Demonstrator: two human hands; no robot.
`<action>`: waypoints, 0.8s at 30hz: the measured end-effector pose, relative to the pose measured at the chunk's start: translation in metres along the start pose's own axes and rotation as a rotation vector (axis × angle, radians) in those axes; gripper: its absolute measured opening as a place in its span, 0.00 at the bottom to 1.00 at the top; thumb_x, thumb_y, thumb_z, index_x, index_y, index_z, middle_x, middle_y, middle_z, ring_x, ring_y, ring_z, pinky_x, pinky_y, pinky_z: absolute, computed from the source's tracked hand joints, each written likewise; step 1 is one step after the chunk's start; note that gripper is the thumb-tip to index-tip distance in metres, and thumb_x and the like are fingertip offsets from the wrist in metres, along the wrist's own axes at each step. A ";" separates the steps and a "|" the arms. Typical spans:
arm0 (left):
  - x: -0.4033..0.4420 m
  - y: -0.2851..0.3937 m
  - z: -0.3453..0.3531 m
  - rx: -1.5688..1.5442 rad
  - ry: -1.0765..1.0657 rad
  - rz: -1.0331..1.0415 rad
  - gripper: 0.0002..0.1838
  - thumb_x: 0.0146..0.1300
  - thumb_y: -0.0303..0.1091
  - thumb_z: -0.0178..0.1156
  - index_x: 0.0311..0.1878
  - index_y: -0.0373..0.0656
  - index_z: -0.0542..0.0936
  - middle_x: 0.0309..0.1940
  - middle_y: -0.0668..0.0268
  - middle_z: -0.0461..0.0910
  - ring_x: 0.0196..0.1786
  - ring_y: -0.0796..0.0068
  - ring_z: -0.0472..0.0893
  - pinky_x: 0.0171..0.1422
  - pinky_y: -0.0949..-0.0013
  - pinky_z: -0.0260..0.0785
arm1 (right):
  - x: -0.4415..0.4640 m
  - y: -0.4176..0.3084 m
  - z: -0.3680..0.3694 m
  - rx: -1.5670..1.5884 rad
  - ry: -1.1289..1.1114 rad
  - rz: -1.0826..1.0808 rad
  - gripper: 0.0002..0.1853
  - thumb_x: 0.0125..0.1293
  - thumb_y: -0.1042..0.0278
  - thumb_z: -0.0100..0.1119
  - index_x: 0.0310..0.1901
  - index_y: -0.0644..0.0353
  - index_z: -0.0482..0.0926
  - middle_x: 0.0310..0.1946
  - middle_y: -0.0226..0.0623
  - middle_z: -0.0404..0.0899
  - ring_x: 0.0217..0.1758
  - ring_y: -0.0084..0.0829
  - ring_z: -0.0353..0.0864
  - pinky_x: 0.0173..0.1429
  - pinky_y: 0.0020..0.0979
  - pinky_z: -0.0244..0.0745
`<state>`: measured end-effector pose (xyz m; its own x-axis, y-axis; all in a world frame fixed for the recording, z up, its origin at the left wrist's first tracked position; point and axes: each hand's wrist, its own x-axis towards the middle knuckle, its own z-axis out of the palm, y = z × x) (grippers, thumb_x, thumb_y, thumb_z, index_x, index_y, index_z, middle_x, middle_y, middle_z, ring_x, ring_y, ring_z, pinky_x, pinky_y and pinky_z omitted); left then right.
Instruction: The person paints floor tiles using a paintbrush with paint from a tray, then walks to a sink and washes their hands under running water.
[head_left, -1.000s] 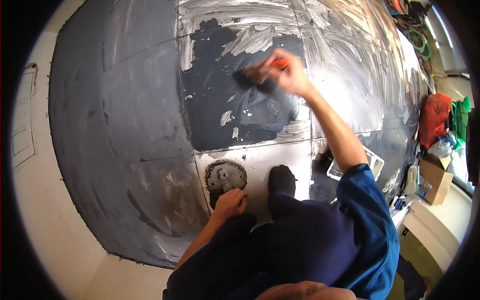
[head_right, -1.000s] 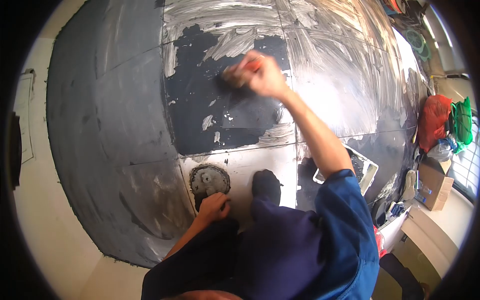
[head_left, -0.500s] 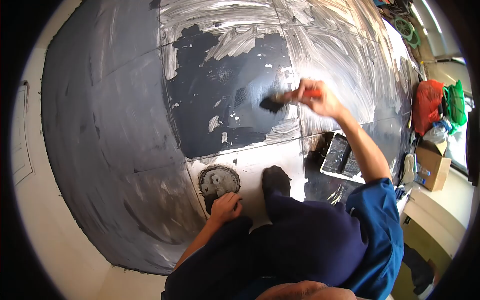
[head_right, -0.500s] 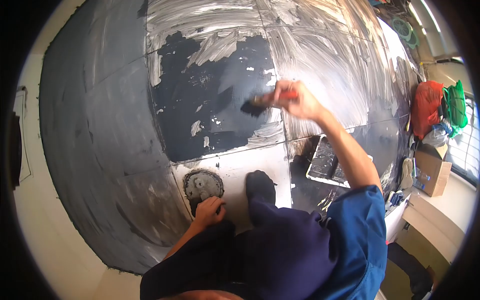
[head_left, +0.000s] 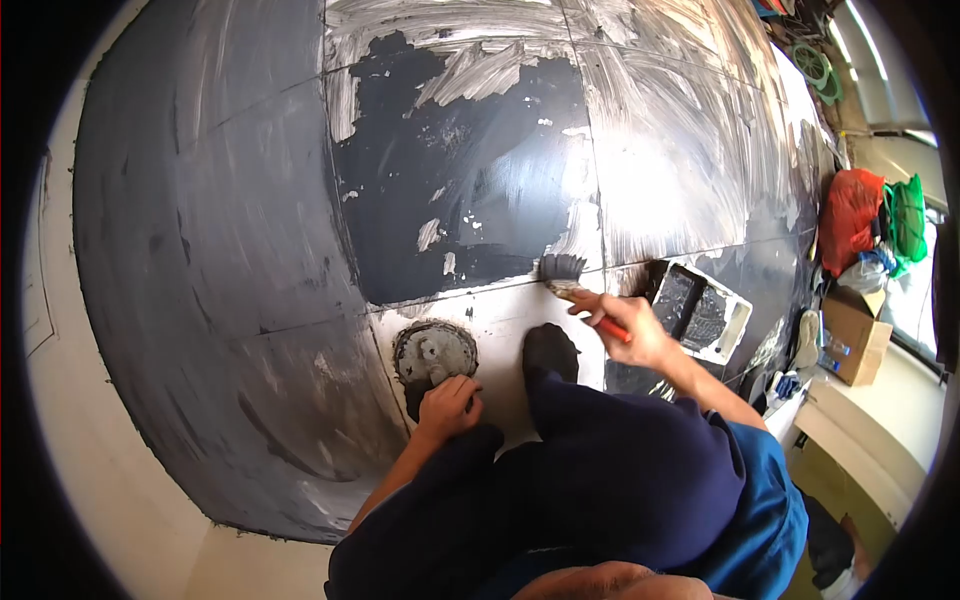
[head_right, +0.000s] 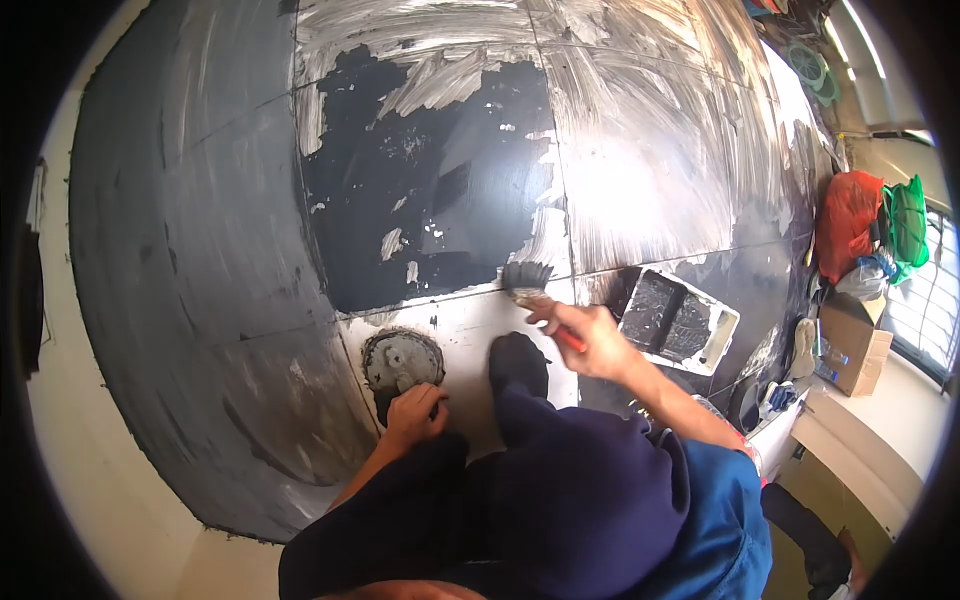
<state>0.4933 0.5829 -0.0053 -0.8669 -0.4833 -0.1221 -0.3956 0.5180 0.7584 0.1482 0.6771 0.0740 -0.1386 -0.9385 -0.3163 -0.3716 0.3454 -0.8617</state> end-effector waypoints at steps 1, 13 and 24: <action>-0.001 -0.002 0.001 0.004 -0.007 0.008 0.08 0.53 0.28 0.64 0.37 0.48 0.80 0.30 0.66 0.77 0.34 0.65 0.82 0.36 0.63 0.77 | 0.005 -0.003 0.020 0.032 0.011 -0.041 0.10 0.57 0.87 0.59 0.36 0.62 0.71 0.54 0.47 0.85 0.58 0.47 0.85 0.57 0.38 0.84; 0.001 0.000 -0.001 -0.002 -0.033 0.052 0.07 0.53 0.28 0.64 0.36 0.48 0.80 0.31 0.67 0.79 0.35 0.65 0.83 0.36 0.62 0.78 | 0.035 0.018 0.010 0.358 0.346 0.040 0.07 0.69 0.85 0.57 0.35 0.64 0.70 0.47 0.48 0.88 0.52 0.35 0.88 0.57 0.34 0.82; -0.007 -0.009 0.003 0.022 -0.068 0.047 0.10 0.53 0.30 0.66 0.39 0.48 0.80 0.32 0.66 0.80 0.35 0.64 0.84 0.36 0.62 0.78 | 0.057 -0.048 0.111 -0.629 0.029 -0.385 0.16 0.53 0.78 0.60 0.43 0.61 0.67 0.50 0.63 0.80 0.48 0.49 0.87 0.36 0.45 0.84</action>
<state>0.5022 0.5836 -0.0129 -0.9032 -0.4090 -0.1303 -0.3595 0.5549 0.7502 0.2603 0.6065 0.0531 0.0871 -0.9960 -0.0195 -0.8540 -0.0646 -0.5163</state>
